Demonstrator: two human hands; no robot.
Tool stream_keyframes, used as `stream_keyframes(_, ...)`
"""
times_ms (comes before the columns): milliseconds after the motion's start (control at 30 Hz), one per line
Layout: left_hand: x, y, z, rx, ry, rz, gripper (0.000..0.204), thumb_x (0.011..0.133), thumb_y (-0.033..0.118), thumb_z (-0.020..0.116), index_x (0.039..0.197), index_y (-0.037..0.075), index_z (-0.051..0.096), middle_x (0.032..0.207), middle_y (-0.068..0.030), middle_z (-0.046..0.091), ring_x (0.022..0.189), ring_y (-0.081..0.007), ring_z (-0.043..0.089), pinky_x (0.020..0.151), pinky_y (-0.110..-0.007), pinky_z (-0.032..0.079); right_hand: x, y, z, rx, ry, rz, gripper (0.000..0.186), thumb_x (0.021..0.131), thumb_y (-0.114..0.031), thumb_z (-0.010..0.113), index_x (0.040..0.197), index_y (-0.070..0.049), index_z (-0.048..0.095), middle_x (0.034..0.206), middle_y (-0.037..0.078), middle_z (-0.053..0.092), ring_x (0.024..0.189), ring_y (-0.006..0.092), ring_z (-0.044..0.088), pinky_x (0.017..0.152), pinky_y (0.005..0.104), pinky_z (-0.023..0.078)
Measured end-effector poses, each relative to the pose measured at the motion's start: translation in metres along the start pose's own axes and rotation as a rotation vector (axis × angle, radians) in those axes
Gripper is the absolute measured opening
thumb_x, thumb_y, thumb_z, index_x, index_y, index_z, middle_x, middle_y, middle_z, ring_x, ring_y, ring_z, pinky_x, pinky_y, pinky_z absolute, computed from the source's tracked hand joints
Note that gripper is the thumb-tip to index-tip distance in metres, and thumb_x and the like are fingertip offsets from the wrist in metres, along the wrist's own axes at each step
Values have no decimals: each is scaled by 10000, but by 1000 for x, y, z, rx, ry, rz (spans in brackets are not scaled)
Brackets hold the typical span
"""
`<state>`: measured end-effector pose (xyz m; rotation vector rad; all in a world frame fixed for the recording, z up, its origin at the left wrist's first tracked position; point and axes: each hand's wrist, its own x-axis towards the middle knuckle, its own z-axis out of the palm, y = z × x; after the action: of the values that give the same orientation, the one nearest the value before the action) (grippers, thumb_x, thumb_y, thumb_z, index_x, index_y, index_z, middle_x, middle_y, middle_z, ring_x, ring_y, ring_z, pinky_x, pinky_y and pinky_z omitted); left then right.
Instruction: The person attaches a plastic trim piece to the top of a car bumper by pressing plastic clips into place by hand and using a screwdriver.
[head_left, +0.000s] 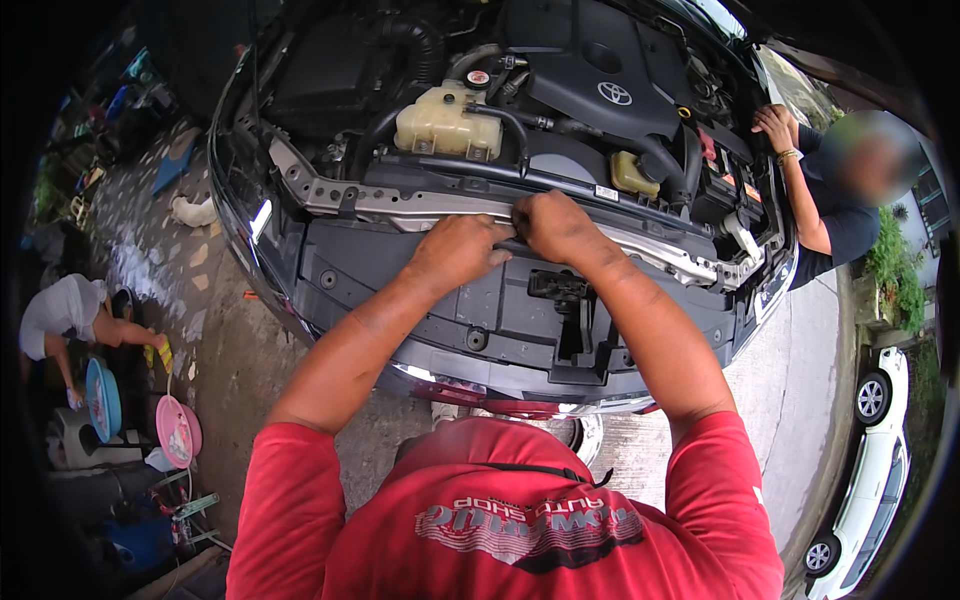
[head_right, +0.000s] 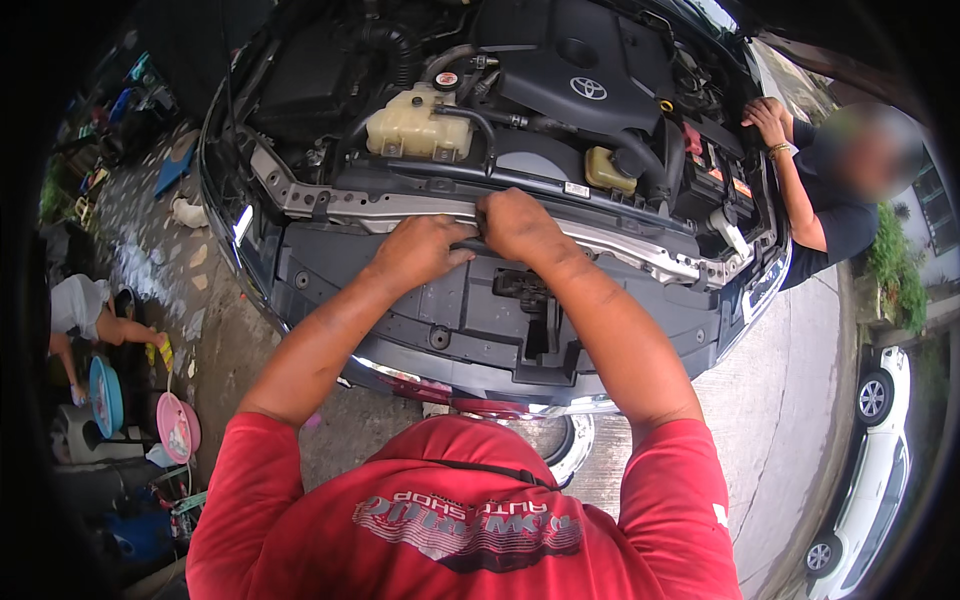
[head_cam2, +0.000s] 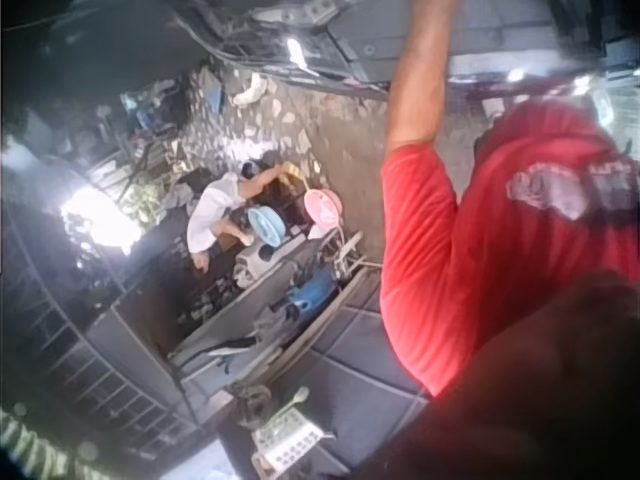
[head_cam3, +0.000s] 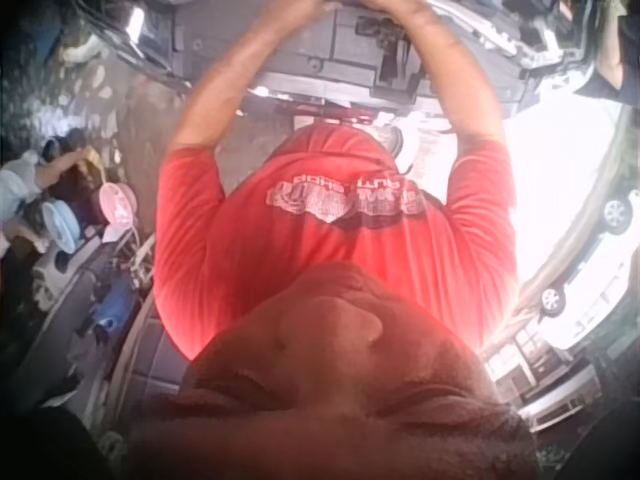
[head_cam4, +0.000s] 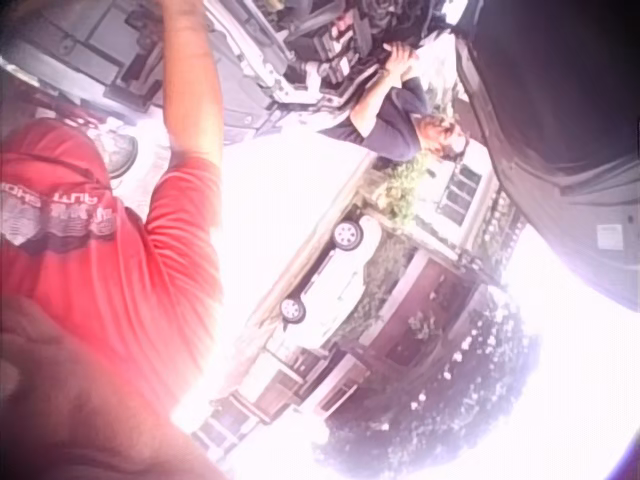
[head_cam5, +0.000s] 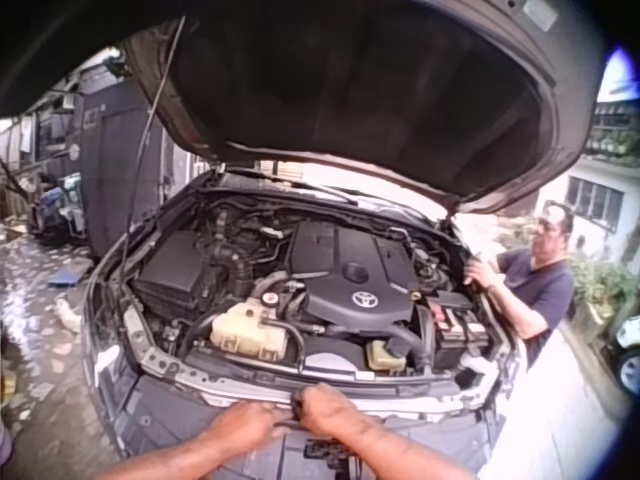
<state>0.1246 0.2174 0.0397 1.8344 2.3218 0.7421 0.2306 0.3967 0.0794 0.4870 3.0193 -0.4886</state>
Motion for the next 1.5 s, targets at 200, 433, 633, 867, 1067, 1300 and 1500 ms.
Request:
stream_keyframes(200,-4,1,3,-11,89,-44,381,907,334,840,1153,53,765,1110,-169,769,1063,-388,746,944,-501,595,-6,9,1,113,10,-52,145,912,-73,721,1047,-37,758,1027,240,767,1015,461,732,905,513,572)
stream_keyframes(433,-2,-2,5,-2,24,-98,442,881,357,859,1207,67,788,1158,-171,778,1067,-383,748,952,-490,601,-10,5,1,21,-1,-147,175,910,-50,679,1067,-35,754,1046,241,771,1045,456,729,934,540,573)
stream_keyframes(633,-6,-4,6,-27,58,-87,392,874,337,861,1145,62,795,1115,-163,785,1061,-385,748,942,-497,601,-9,-8,-11,-103,-51,-269,177,893,-46,710,1064,-31,753,1054,228,778,1048,449,735,933,533,586)
stream_keyframes(867,-11,-3,6,-67,87,-77,389,870,333,864,1129,50,796,1117,-171,786,1048,-395,751,942,-501,600,-4,-6,1,-106,-59,-68,168,915,-135,745,1063,-74,798,1034,228,780,1032,433,749,919,522,595)
stream_keyframes(1067,-14,-7,12,-50,135,-176,458,828,339,907,1192,79,809,1152,-174,795,1056,-378,768,915,-480,620,-18,5,18,70,115,-238,163,943,-143,700,1017,-55,816,1090,218,743,1042,426,732,941,503,590)
stream_keyframes(1300,-3,8,6,-38,161,-98,482,790,299,943,1171,38,808,1128,-211,792,1036,-406,765,921,-471,611,-59,13,39,-115,251,-241,463,943,-138,678,1393,-32,705,1364,187,624,1345,390,573,1139,488,500)
stream_keyframes(1500,-9,6,10,-124,248,-56,442,844,280,920,1187,26,806,1074,-192,798,942,-345,772,819,-433,613,-70,16,42,-37,301,-259,585,925,-110,682,1502,-30,622,1397,214,606,1319,417,579,1148,516,485)
